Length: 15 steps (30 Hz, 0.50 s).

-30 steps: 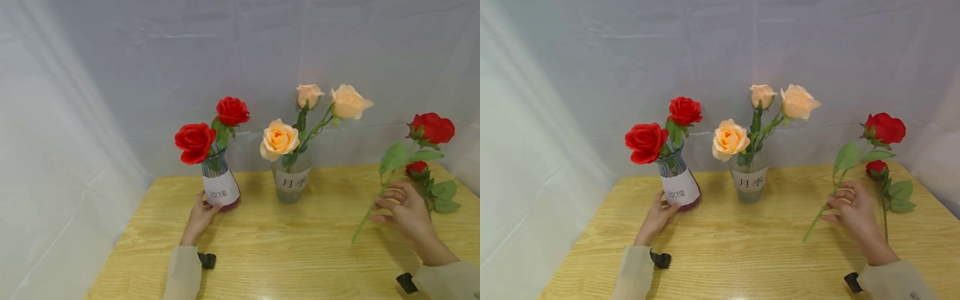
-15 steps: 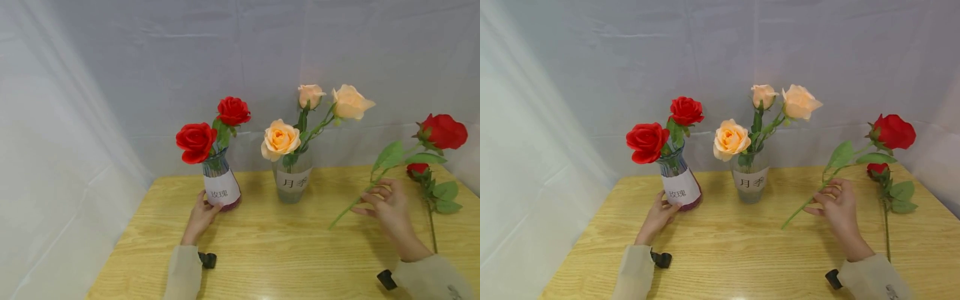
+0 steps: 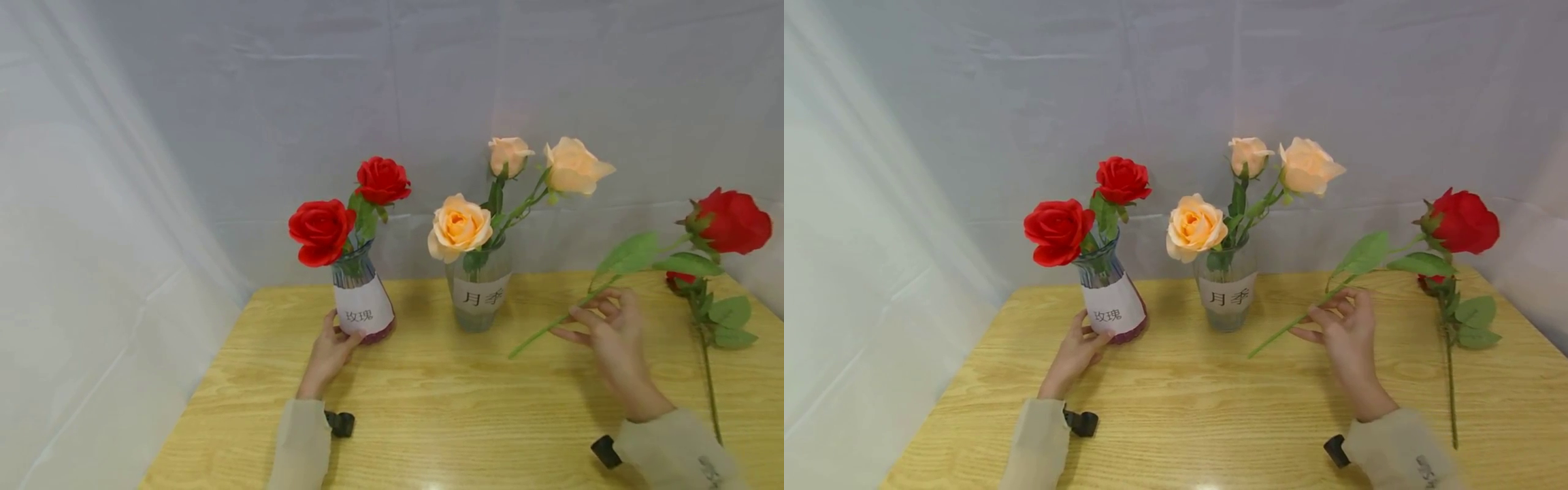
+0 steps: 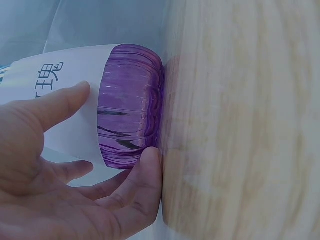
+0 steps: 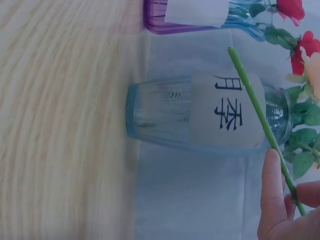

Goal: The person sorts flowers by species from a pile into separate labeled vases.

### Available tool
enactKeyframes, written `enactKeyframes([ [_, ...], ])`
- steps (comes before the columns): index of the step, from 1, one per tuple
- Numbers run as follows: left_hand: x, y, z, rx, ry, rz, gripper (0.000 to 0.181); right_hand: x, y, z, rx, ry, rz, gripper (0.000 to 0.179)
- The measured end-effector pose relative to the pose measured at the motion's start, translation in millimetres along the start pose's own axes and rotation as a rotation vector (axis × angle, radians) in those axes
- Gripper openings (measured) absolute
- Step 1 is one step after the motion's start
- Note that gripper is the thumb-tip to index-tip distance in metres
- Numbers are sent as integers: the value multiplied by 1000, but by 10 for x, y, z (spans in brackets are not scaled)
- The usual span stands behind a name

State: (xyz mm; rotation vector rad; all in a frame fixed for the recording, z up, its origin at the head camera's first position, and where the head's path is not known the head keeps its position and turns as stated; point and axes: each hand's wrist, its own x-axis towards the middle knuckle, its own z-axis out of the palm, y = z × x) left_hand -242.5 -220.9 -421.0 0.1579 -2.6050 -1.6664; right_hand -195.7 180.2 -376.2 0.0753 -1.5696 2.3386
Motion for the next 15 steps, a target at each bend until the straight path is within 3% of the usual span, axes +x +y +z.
enactKeyframes([
  [15, 16, -16, 7, 2, 1, 2, 75, 36, -84, 431, -20, 110, 16, 24],
])
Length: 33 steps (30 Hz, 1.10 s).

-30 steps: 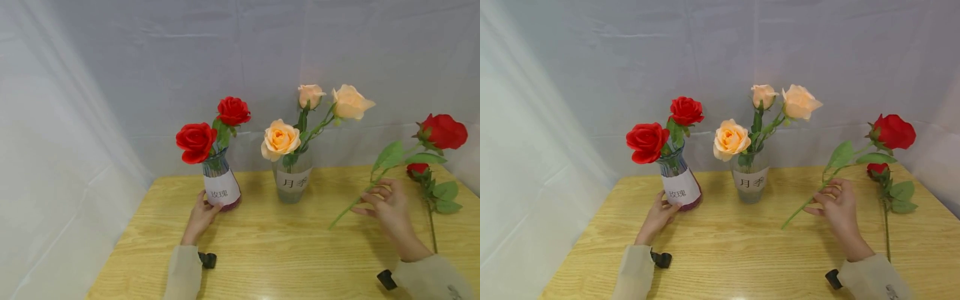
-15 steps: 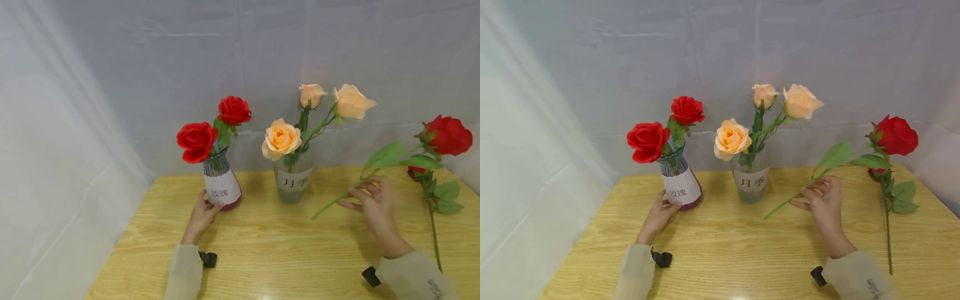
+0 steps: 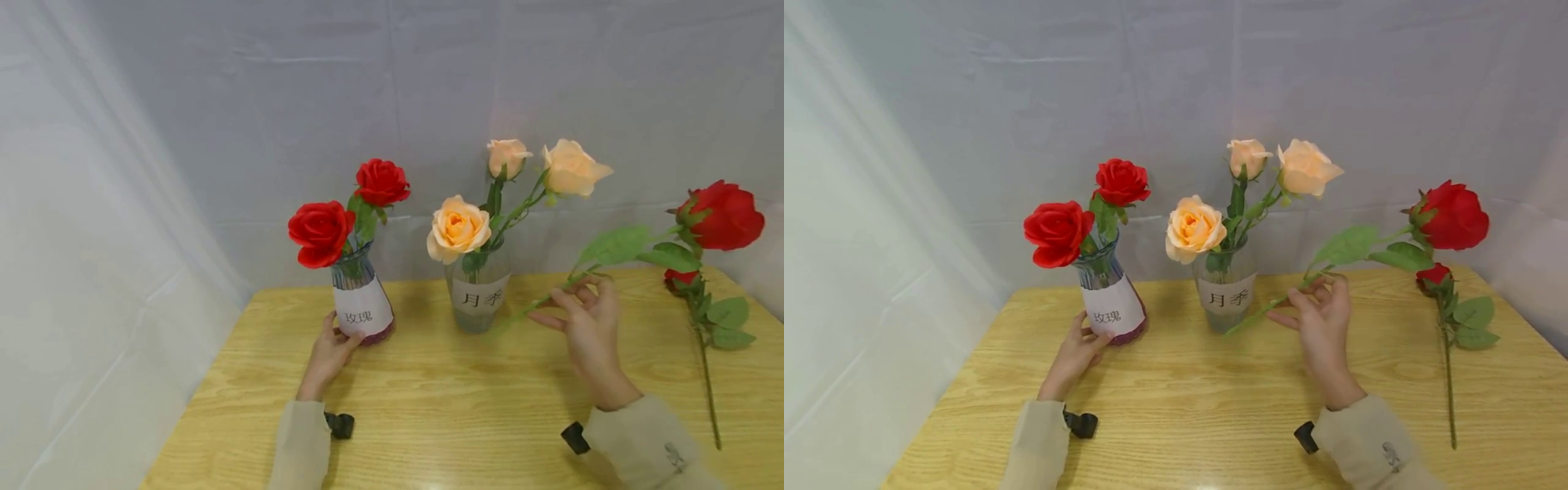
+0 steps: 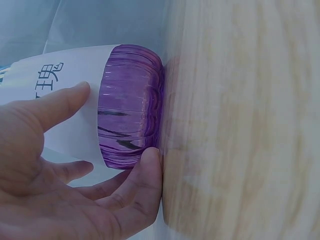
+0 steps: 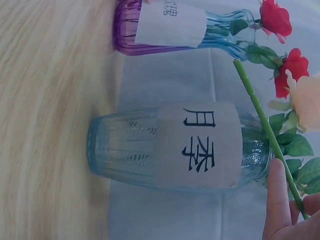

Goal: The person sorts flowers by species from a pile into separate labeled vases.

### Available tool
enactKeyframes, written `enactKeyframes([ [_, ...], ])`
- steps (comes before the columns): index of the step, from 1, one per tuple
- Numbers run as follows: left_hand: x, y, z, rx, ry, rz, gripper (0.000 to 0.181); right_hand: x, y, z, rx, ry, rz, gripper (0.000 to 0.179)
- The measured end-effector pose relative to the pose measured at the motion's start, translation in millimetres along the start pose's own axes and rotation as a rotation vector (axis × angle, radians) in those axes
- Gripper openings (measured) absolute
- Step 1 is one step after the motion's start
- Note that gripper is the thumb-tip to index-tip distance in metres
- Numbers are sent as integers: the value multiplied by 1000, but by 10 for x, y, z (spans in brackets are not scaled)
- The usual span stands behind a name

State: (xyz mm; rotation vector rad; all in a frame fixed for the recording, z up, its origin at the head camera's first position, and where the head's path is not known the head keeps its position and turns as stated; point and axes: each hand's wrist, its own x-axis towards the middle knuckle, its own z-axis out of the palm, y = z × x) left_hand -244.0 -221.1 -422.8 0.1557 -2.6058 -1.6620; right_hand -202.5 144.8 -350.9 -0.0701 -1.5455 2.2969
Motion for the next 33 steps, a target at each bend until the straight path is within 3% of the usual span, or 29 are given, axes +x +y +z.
enactKeyframes([
  [13, 2, 15, -1, 14, 6, 11, 75, -60, 6, 290, 160, 54, -59, 28],
  [24, -3, 19, -8, 25, 2, 5, 75, -111, 36, 493, 318, 25, -80, 27],
  [33, -9, 26, -10, 17, 7, 4, 75, -168, 27, 658, 356, 8, -87, 33],
])
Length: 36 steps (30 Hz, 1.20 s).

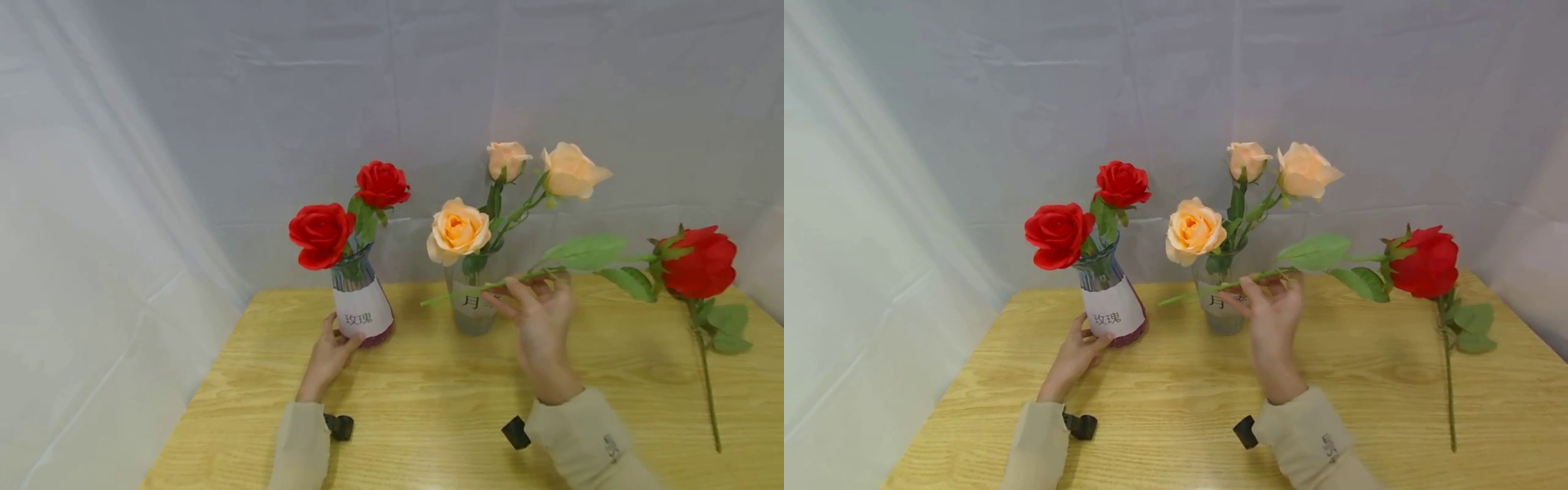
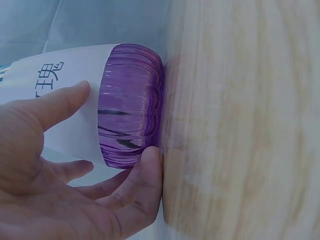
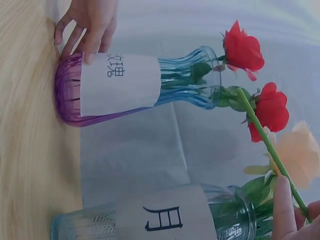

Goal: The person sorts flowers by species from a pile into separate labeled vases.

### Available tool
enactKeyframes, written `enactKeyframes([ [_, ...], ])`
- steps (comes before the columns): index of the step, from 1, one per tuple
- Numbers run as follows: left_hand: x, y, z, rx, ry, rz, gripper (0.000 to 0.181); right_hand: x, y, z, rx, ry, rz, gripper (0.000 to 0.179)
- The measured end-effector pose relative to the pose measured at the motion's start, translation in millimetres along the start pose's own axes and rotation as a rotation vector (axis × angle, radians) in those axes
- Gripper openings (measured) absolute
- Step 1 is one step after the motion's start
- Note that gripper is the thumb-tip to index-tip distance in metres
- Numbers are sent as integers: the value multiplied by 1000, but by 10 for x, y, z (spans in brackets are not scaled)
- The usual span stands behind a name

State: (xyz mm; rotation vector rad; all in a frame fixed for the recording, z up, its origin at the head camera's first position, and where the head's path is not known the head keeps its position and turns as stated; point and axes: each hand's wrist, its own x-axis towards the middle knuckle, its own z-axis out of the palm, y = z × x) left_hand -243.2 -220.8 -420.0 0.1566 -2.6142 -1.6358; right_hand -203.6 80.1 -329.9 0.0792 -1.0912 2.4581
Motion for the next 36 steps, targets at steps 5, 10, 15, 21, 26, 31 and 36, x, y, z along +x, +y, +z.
enactKeyframes([
  [5, -5, 0, -5, -1, -5, -11, 75, -17, 39, 90, 15, 1, -24, 37],
  [10, 0, 6, -8, 4, -10, -3, 75, -26, 79, 193, 38, -4, -61, 29],
  [15, 5, 12, -5, 10, -8, -2, 73, -52, 137, 316, 5, -15, -120, 26],
  [21, 7, 7, -7, 12, -6, -2, 73, -117, 200, 474, -4, -68, -178, 24],
  [26, 2, 2, -9, 10, -5, 4, 74, -173, 249, 600, 7, -137, -223, 31],
  [31, -8, -3, -4, 2, 0, 2, 75, -192, 286, 749, -62, -182, -337, 34],
  [36, -5, 1, -2, 14, 7, 6, 75, -183, 326, 907, -120, -233, -498, 35],
])
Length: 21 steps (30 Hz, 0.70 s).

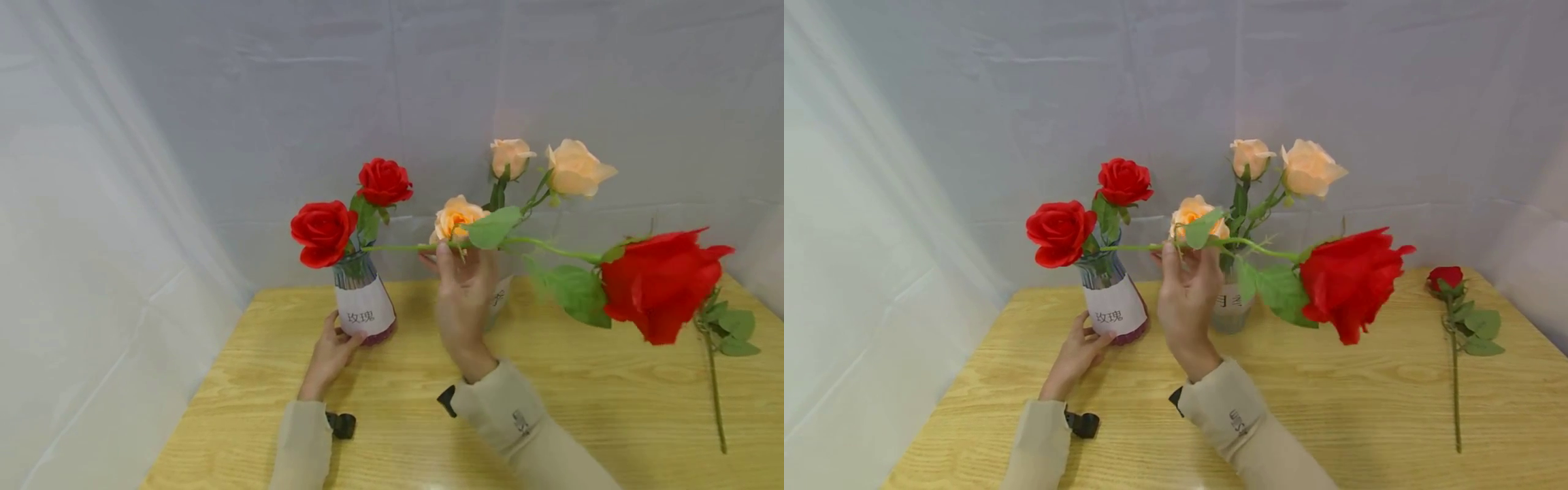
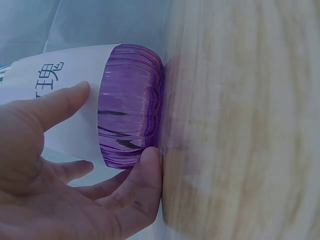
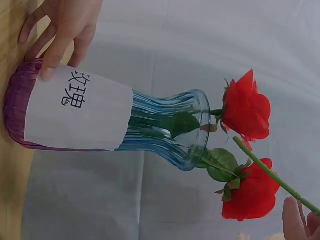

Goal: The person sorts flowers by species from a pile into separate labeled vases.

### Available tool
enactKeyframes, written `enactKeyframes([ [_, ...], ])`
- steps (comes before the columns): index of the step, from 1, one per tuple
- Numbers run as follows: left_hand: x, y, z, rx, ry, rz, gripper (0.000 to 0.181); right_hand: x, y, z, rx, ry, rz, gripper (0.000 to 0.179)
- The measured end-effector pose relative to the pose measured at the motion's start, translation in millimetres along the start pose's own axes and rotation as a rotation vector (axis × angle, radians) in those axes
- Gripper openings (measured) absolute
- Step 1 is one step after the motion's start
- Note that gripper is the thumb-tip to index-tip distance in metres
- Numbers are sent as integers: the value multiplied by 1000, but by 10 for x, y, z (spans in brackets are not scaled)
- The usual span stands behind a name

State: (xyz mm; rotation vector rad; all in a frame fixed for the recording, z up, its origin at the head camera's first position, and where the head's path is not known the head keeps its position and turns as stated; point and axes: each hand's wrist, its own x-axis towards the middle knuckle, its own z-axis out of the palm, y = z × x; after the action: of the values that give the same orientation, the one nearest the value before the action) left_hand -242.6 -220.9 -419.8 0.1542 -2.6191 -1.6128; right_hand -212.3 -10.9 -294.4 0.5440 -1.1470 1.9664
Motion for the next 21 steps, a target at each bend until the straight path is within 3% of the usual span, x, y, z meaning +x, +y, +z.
enactKeyframes([
  [10, 15, -21, -6, 9, -12, 1, 75, 35, 202, 144, -279, -118, -178, 19],
  [21, 37, -35, -3, -5, -13, -3, 73, 176, 339, 361, -615, -264, -58, 9],
])
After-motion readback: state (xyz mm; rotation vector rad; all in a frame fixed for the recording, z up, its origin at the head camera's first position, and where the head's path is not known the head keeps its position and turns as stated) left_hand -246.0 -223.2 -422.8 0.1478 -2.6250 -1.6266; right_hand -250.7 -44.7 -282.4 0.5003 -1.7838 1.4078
